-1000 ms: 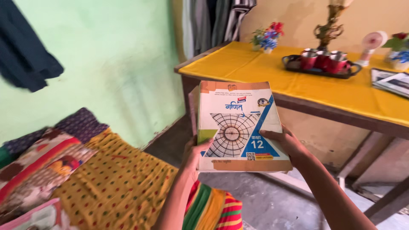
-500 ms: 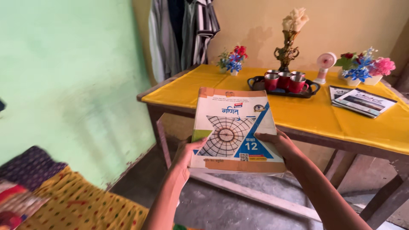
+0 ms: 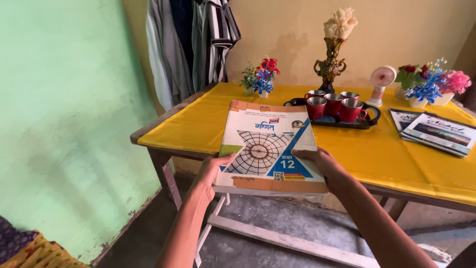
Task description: The person places a book on a table, then retrieves a red heart-shaped plush toy and a pen from a nearby bed. They place the pen on the book and arrange the plush toy on the table among other decorative items.
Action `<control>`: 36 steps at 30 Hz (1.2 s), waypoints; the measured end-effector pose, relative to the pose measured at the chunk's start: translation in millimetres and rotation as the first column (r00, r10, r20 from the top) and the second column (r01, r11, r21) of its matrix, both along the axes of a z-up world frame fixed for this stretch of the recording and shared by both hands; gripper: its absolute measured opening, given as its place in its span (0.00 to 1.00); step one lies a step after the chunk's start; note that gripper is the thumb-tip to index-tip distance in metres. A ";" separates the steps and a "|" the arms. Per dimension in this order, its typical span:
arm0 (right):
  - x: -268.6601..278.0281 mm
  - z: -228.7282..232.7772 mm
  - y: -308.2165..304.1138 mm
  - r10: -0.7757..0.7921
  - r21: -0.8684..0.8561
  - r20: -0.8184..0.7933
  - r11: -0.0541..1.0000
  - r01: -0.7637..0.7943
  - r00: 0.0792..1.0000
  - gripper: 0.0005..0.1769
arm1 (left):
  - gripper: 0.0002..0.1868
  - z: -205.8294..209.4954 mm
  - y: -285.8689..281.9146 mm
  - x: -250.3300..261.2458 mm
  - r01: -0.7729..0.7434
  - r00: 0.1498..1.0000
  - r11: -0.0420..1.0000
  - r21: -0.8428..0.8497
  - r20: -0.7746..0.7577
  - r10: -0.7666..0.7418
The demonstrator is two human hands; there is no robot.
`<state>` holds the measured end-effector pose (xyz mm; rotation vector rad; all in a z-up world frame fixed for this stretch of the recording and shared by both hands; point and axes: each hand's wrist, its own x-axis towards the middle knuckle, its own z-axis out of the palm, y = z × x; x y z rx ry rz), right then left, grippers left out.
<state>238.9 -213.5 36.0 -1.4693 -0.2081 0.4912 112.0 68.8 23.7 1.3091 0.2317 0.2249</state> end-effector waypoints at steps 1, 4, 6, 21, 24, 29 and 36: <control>6.7 2.1 4.7 -0.015 -0.011 -0.009 1.000 0.015 1.000 0.26 | 0.19 1.9 5.5 7.1 -0.001 1.000 1.000 -0.010 -0.022 0.001; 26.1 4.2 20.1 -0.007 0.022 -0.031 1.000 0.008 0.999 0.26 | 0.19 7.0 18.7 29.2 0.006 0.997 0.999 -0.047 -0.071 -0.009; 40.6 3.6 29.7 -0.011 0.026 -0.038 1.000 0.012 0.999 0.26 | 0.19 6.5 27.6 44.1 0.016 0.995 0.997 -0.074 -0.093 -0.023; 204.7 -15.3 100.3 0.078 0.153 -0.105 0.986 -0.061 0.991 0.23 | 0.20 -3.4 109.0 202.9 -0.035 0.988 0.997 -0.075 -0.154 0.023; 233.0 -13.4 113.2 0.084 0.212 -0.102 0.975 -0.061 0.991 0.23 | 0.20 6.6 117.5 226.4 -0.063 0.986 0.997 -0.040 -0.157 0.056; 265.2 -6.0 129.3 0.109 0.200 -0.143 0.977 -0.079 0.984 0.24 | 0.19 20.1 129.6 255.1 -0.140 0.962 0.990 0.021 -0.236 0.141; 288.5 -6.3 136.0 0.156 0.211 -0.201 0.971 -0.113 0.967 0.24 | 0.21 21.2 133.3 271.8 -0.188 0.935 0.980 0.067 -0.292 0.199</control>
